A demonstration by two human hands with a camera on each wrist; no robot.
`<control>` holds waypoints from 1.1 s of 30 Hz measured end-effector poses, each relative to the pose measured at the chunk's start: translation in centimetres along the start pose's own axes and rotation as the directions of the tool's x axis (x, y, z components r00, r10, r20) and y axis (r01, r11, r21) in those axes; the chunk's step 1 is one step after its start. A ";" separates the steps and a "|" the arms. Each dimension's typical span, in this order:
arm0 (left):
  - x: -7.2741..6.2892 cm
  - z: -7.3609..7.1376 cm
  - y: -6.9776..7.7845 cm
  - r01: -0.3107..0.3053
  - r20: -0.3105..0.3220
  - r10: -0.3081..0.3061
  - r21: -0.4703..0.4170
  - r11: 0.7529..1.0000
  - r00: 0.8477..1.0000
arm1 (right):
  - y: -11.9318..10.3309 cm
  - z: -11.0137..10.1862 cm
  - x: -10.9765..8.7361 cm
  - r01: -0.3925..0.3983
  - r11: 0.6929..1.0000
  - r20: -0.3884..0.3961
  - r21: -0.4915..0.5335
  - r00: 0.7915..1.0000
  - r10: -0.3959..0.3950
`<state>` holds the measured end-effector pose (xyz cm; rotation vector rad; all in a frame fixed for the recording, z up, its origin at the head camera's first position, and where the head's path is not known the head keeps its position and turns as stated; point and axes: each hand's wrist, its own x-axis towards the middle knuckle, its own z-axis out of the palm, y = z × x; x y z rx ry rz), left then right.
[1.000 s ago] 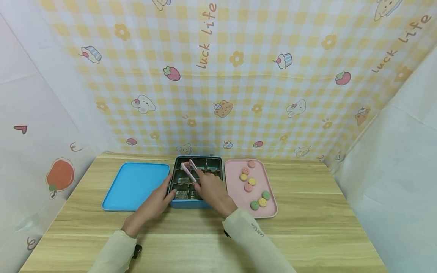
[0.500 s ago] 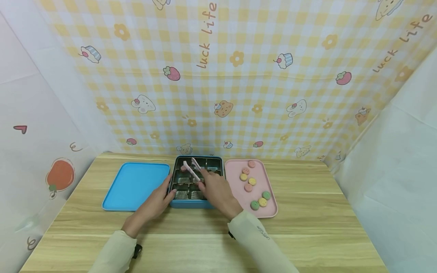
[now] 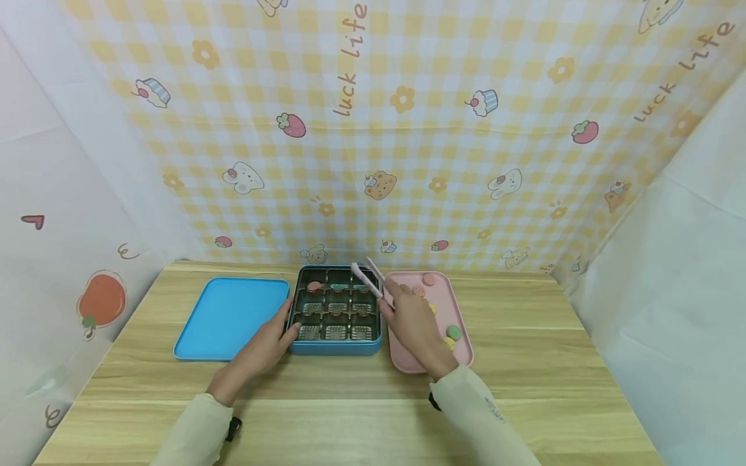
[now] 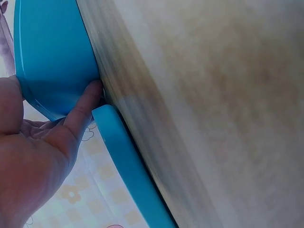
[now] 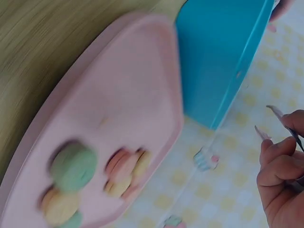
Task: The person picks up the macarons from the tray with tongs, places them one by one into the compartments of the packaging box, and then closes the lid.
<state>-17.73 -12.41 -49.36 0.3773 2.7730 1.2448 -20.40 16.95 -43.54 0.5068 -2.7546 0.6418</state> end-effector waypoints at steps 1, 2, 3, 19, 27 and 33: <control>0.0 0.0 0.0 -0.001 0.000 0.001 -0.001 1.000 1.000 | 0.4 -0.2 0.0 -0.009 1.000 -0.006 -0.002 1.000 0.009; 0.0 0.0 0.0 -0.003 -0.001 0.003 -0.003 1.000 1.000 | 0.9 -0.4 -0.1 -0.016 1.000 -0.012 -0.011 1.000 0.016; 0.0 0.0 -0.1 -0.003 -0.001 0.003 -0.004 1.000 1.000 | 1.4 -0.5 -0.1 -0.026 1.000 -0.014 -0.018 1.000 0.025; -0.3 -0.2 0.1 0.010 -0.015 -0.010 0.014 1.000 1.000 | 8.6 -1.1 -1.7 -0.184 0.980 0.052 -0.071 0.981 0.188; -0.3 -0.2 0.2 0.000 -0.023 0.001 0.012 1.000 1.000 | 10.8 -1.0 -2.0 -0.311 0.949 0.122 -0.059 0.941 0.316; -0.2 -0.2 0.3 0.003 -0.009 -0.003 0.019 1.000 1.000 | 11.3 -0.9 -1.9 -0.328 0.941 0.137 -0.085 0.931 0.337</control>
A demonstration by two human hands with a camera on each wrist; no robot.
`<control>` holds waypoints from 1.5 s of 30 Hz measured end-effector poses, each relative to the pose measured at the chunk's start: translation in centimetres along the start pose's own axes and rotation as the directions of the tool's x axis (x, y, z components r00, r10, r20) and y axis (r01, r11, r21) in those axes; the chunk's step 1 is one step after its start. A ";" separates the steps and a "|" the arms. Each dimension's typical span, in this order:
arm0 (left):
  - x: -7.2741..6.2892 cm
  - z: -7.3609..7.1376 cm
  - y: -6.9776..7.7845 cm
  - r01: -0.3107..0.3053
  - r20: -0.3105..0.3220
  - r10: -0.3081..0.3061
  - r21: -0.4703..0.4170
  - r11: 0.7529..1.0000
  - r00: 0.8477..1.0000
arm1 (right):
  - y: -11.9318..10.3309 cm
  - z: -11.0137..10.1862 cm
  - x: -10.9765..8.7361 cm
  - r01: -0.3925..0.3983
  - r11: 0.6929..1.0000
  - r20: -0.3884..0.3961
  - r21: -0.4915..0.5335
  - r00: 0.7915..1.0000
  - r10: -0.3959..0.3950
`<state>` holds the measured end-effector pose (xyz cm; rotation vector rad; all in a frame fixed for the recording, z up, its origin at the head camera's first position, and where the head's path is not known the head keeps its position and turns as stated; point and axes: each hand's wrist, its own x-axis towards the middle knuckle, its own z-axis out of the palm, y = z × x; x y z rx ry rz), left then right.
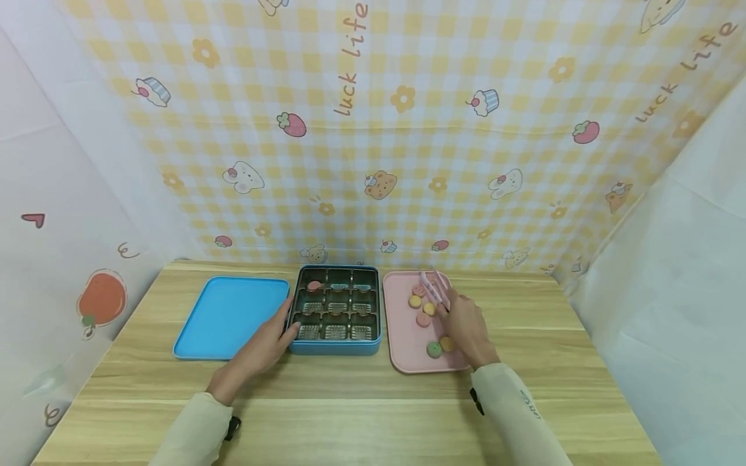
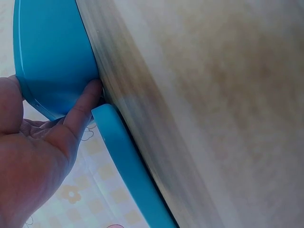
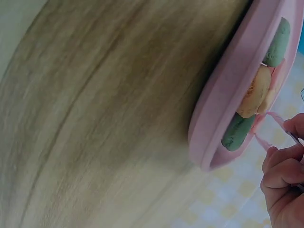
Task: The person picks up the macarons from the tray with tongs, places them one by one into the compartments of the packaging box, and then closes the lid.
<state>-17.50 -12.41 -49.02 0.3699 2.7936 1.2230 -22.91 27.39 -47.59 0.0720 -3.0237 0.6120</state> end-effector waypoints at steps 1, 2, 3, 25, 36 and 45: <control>0.0 0.0 0.0 -0.001 0.000 0.001 -0.001 1.000 1.000 | 0.0 0.0 0.0 -0.001 1.000 -0.001 -0.007 1.000 0.001; 0.0 0.0 0.1 0.000 0.000 0.000 -0.001 1.000 1.000 | 0.1 0.1 0.1 -0.001 1.000 -0.005 -0.014 1.000 0.001; -0.1 0.0 0.1 -0.001 -0.001 0.001 -0.002 1.000 1.000 | 0.1 0.1 0.1 0.000 1.000 -0.010 -0.022 1.000 0.000; -0.1 0.0 0.1 0.000 -0.013 0.000 -0.002 1.000 1.000 | 0.2 0.5 0.1 -0.009 1.000 0.045 -0.005 0.999 0.009; 0.1 0.1 0.1 0.006 -0.003 -0.006 0.000 1.000 1.000 | 0.1 0.7 0.0 0.002 1.000 0.028 -0.009 1.000 -0.002; 0.1 0.0 0.0 0.011 0.000 -0.011 -0.002 1.000 1.000 | -0.5 0.6 -0.2 0.053 0.999 -0.025 -0.008 0.998 -0.054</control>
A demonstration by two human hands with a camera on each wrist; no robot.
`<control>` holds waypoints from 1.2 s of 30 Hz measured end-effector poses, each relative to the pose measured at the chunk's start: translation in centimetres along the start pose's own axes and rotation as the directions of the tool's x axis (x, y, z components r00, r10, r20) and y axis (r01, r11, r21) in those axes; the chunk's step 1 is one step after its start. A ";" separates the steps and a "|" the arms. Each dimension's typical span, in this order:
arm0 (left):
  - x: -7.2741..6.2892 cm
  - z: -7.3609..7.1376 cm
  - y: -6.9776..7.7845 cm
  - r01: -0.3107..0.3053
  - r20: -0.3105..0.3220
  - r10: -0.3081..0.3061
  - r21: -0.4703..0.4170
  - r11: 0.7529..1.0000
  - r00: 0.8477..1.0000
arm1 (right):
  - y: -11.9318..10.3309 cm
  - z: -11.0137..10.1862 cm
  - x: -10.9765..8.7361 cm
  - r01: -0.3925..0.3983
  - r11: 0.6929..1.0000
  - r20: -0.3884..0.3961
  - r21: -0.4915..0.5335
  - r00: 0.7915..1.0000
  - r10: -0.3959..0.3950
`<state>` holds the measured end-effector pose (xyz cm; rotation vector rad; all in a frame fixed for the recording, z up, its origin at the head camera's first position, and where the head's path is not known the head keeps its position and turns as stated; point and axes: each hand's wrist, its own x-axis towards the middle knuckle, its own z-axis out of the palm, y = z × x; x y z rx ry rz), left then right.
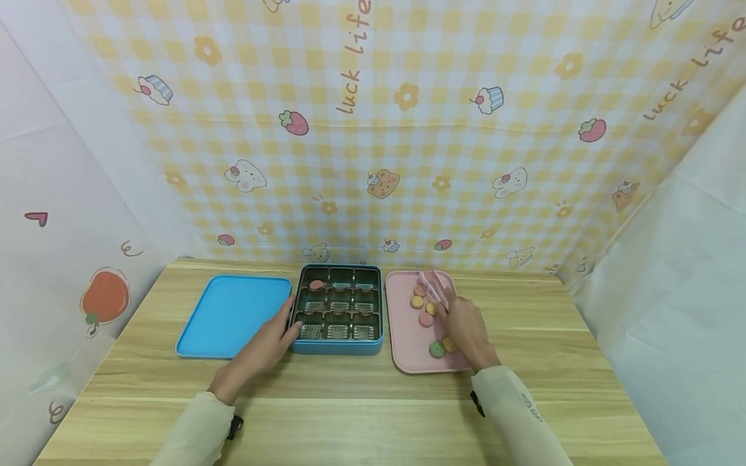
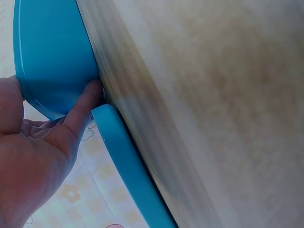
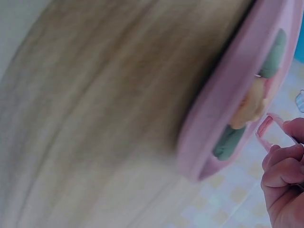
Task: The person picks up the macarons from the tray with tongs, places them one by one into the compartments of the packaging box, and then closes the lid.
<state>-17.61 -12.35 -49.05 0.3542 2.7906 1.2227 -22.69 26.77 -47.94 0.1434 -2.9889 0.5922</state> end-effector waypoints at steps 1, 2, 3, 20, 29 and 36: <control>0.0 0.0 0.0 0.002 0.000 -0.002 0.001 1.000 1.000 | -0.2 -0.1 0.0 0.005 1.000 -0.006 0.003 1.000 -0.005; 0.0 0.0 0.0 0.002 -0.001 -0.002 0.000 1.000 1.000 | -0.4 -0.2 0.0 0.012 1.000 -0.010 0.005 1.000 -0.012; 0.0 0.0 0.0 0.004 -0.001 -0.004 0.000 1.000 1.000 | -0.5 -0.3 -0.1 0.019 1.000 -0.015 0.006 1.000 -0.019; 0.1 0.0 0.0 -0.027 -0.004 0.027 -0.021 0.999 1.000 | -4.2 -1.2 -0.8 0.145 0.989 -0.057 0.032 0.988 -0.143; -0.1 0.0 -0.1 -0.027 -0.008 0.027 0.004 1.000 1.000 | -6.1 -1.2 -0.7 0.193 0.978 -0.079 0.079 0.979 -0.187; -0.1 0.0 -0.1 0.005 0.012 -0.005 0.010 1.000 1.000 | -7.1 -1.0 -0.8 0.250 0.968 -0.121 0.024 0.962 -0.245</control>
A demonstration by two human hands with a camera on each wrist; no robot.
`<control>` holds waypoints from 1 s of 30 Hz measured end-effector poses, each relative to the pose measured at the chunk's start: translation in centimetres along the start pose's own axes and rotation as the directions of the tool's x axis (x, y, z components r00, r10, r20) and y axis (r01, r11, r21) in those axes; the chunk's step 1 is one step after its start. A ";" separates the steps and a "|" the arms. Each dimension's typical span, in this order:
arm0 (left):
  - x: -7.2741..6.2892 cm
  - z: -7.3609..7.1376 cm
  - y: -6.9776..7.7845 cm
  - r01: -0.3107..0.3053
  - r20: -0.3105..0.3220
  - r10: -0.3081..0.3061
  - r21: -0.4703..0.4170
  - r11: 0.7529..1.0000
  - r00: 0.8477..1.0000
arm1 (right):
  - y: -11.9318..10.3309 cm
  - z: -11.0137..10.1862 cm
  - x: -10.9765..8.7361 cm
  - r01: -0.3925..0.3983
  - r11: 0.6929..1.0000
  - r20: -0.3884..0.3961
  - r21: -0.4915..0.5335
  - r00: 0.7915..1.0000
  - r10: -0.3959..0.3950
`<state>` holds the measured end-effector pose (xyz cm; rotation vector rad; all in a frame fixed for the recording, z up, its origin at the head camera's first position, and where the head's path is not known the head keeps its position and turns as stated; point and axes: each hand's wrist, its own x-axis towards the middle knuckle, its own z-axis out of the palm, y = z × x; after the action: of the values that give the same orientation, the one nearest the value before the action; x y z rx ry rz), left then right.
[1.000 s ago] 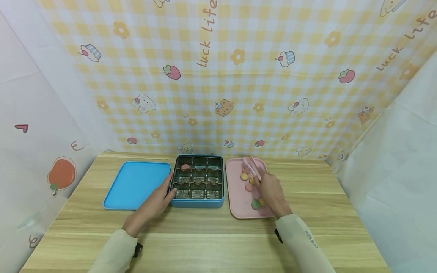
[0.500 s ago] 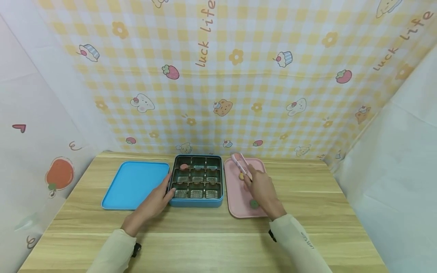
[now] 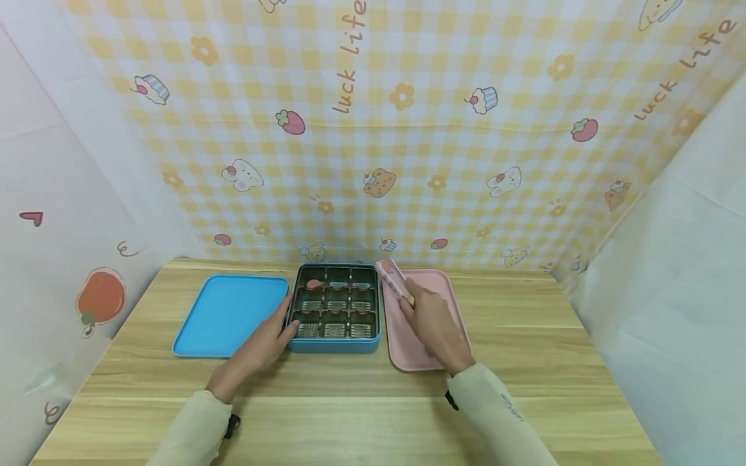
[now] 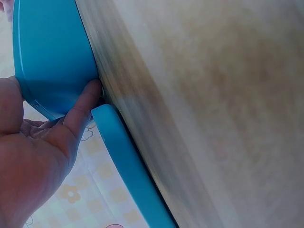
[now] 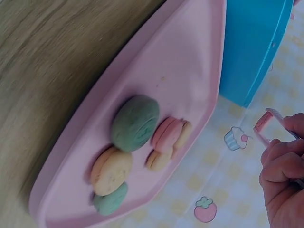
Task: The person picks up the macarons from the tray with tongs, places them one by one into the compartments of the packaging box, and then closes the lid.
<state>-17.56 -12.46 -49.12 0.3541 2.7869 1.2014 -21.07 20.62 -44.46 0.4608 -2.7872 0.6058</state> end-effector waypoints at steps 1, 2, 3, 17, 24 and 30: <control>0.0 0.0 0.0 0.001 0.002 -0.001 0.000 1.000 1.000 | -0.2 0.1 0.0 -0.002 1.000 0.003 0.001 1.000 0.002; 0.0 0.0 -0.1 -0.001 0.000 0.001 -0.001 1.000 1.000 | -0.5 0.2 0.0 -0.009 1.000 0.005 0.008 1.000 0.008; 0.0 0.0 -0.1 -0.002 0.000 0.002 -0.002 1.000 1.000 | -0.7 0.3 0.1 -0.017 1.000 0.008 0.019 1.000 0.017; 0.2 0.0 0.0 -0.018 -0.008 0.018 -0.011 1.000 1.000 | -3.9 2.5 0.6 0.009 0.996 0.040 0.094 0.999 -0.013; 0.2 0.1 0.0 -0.024 -0.016 0.024 -0.006 1.000 1.000 | -4.9 3.0 0.8 0.027 0.997 0.077 0.071 0.997 -0.033; 0.1 0.1 0.0 -0.019 -0.028 0.019 -0.007 1.000 0.999 | -5.5 3.5 0.7 0.009 0.999 0.117 0.044 0.993 -0.015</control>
<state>-17.60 -12.34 -49.20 0.3672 2.8084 1.2298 -20.41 14.18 -45.38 0.5381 -2.8840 0.6578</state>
